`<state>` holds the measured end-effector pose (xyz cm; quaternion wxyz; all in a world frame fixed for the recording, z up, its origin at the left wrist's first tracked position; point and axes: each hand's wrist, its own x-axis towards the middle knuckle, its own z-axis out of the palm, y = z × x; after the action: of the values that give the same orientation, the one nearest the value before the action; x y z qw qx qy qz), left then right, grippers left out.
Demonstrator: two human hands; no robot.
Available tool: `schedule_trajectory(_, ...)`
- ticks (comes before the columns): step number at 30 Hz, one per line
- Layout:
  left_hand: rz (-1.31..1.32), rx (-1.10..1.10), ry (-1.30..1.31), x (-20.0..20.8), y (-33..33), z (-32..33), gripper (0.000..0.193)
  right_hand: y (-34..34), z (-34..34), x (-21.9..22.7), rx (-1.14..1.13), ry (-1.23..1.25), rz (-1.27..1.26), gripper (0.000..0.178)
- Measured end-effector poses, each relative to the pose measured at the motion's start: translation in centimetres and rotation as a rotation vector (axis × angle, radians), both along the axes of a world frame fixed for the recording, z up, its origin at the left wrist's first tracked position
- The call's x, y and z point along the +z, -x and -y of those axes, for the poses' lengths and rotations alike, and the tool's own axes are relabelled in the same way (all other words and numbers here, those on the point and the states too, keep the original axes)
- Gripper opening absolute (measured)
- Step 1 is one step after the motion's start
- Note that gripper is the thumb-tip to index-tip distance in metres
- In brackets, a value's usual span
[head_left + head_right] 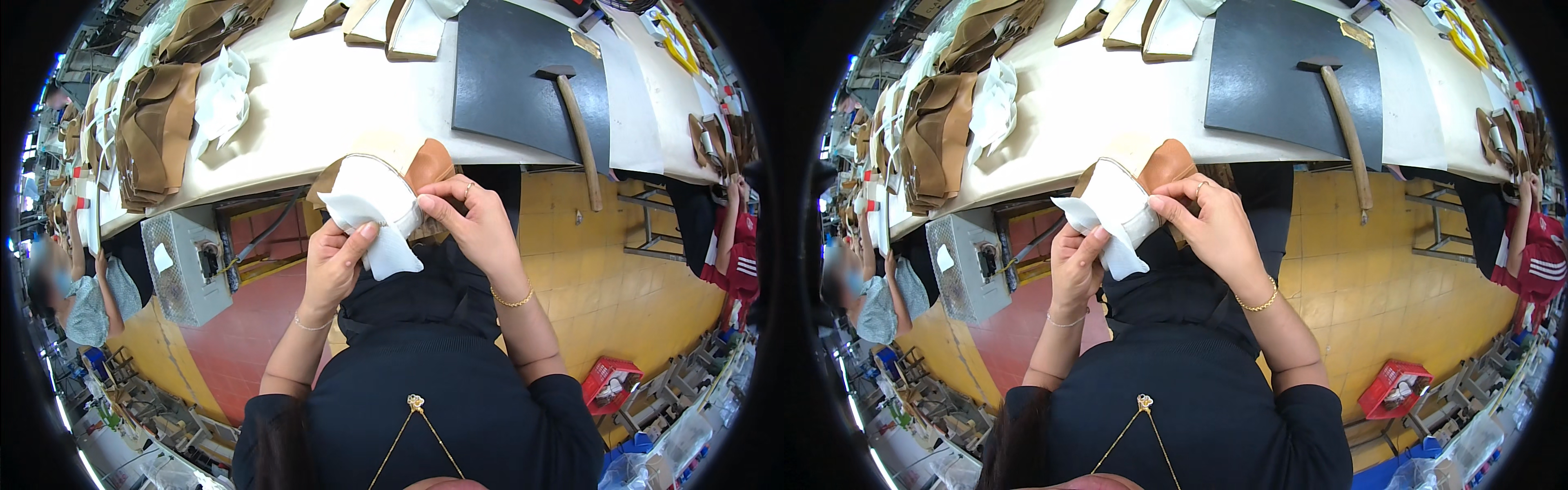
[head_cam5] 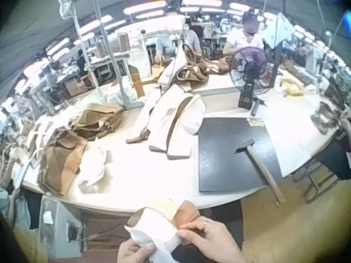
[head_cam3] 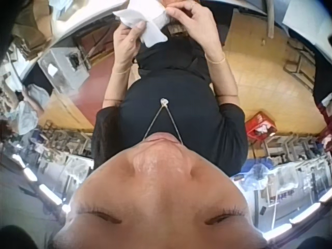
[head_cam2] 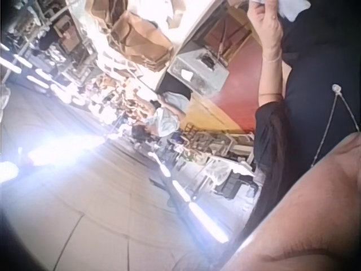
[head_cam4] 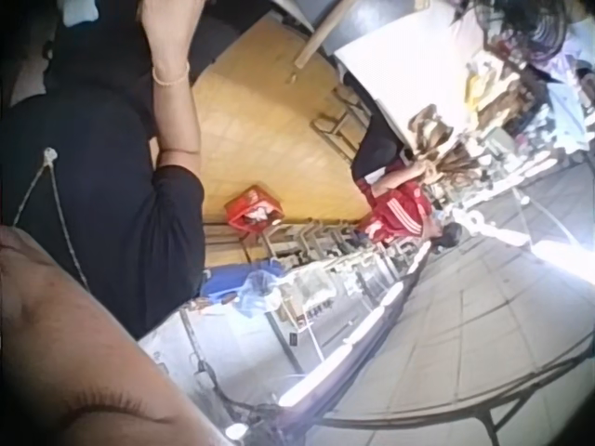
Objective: The person repeatedly places white paper inserts into curved leather pieces, aligns them, and taps the edges with a hammer to secure the shape. The person handles multiple leather pieces one at a time, flips them over, and continues the same process throughout the clip.
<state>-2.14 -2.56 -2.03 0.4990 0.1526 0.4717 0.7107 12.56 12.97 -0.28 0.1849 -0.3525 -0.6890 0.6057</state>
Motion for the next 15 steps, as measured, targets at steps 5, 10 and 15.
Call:
schedule_trajectory(5, 0.045, -0.002, 0.017, 0.4, 0.2, 0.4, 0.028, 0.2, -0.2, -1.2, 0.076, 0.419, -0.081, 0.024)
schedule_trajectory(10, 0.112, -0.140, 0.061, 1.8, 1.9, 1.3, 0.028, 0.3, 0.1, 0.0, 0.127, 0.306, -0.128, 0.021)
schedule_trajectory(15, 0.066, -0.163, 0.079, 2.8, 1.8, 1.2, 0.029, 0.1, 0.4, 0.9, 0.160, -0.039, -0.021, 0.022)
